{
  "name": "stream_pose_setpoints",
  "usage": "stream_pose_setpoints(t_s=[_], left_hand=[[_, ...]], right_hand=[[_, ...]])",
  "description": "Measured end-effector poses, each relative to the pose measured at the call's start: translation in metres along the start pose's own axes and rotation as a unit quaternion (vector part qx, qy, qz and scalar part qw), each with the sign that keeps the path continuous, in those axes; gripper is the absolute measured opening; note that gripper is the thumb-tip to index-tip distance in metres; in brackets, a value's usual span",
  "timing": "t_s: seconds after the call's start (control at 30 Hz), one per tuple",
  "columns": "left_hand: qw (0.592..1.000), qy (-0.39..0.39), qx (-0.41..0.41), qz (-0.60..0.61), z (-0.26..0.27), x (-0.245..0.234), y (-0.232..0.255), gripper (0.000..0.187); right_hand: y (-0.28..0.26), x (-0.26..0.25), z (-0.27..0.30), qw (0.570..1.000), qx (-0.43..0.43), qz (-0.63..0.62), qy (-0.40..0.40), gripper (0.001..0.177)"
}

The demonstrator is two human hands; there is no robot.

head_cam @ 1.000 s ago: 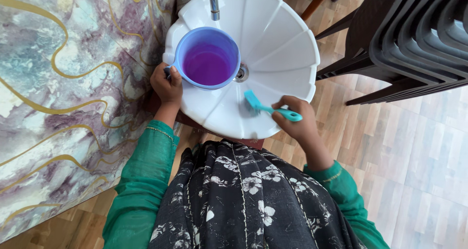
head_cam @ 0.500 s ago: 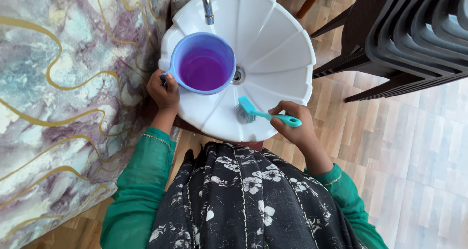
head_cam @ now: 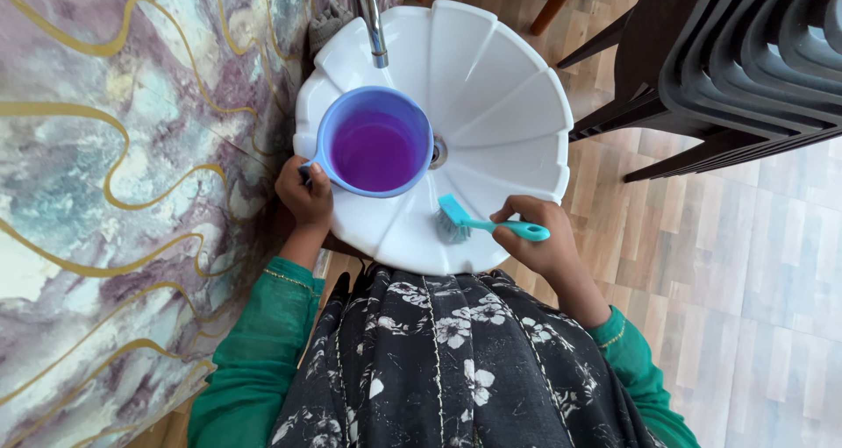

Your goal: The person cleans a white sink basin using a brush and a small blue mug filled with water.

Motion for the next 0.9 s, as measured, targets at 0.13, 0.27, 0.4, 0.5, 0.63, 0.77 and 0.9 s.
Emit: stream_pose_setpoints(t_s=[0.13,0.27,0.4,0.5,0.63,0.77,0.9], left_hand=[[0.999,-0.009,-0.028,0.012,0.001,0.0,-0.003,0.061],[0.996,-0.012,-0.051,0.074,-0.001,-0.002,-0.001,0.062],[0.986,0.003,-0.1,0.136,-0.007,-0.003,-0.001,0.063],[0.988,-0.002,-0.075,0.135,-0.019,-0.009,0.002,0.064],[0.987,-0.009,-0.07,0.142,-0.042,-0.019,0.009,0.065],[0.99,0.005,-0.059,0.129,-0.059,-0.029,0.022,0.062],[0.984,0.003,-0.086,0.158,-0.068,-0.031,0.029,0.061]], right_hand=[[-0.004,0.02,-0.024,0.999,-0.032,-0.01,0.04,0.024],[-0.004,0.051,-0.049,0.992,-0.08,-0.031,0.097,0.027],[0.004,0.061,-0.032,0.987,-0.085,-0.121,0.07,0.026],[0.007,0.072,-0.009,0.961,-0.035,-0.274,-0.01,0.016],[-0.004,0.087,-0.006,0.953,-0.063,-0.297,0.013,0.019],[-0.013,0.09,-0.034,0.982,-0.067,-0.107,0.137,0.023],[-0.003,0.101,-0.028,0.973,-0.057,-0.205,0.089,0.023]])
Point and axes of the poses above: each hand's wrist, its own z-axis away from the middle knuckle, its own x-axis out of the palm, y = z × x, the point moved 3 cm from there along -z, towards the middle knuckle, and after that the axes turned 7 degrees about -y, right-handed, at the moved point
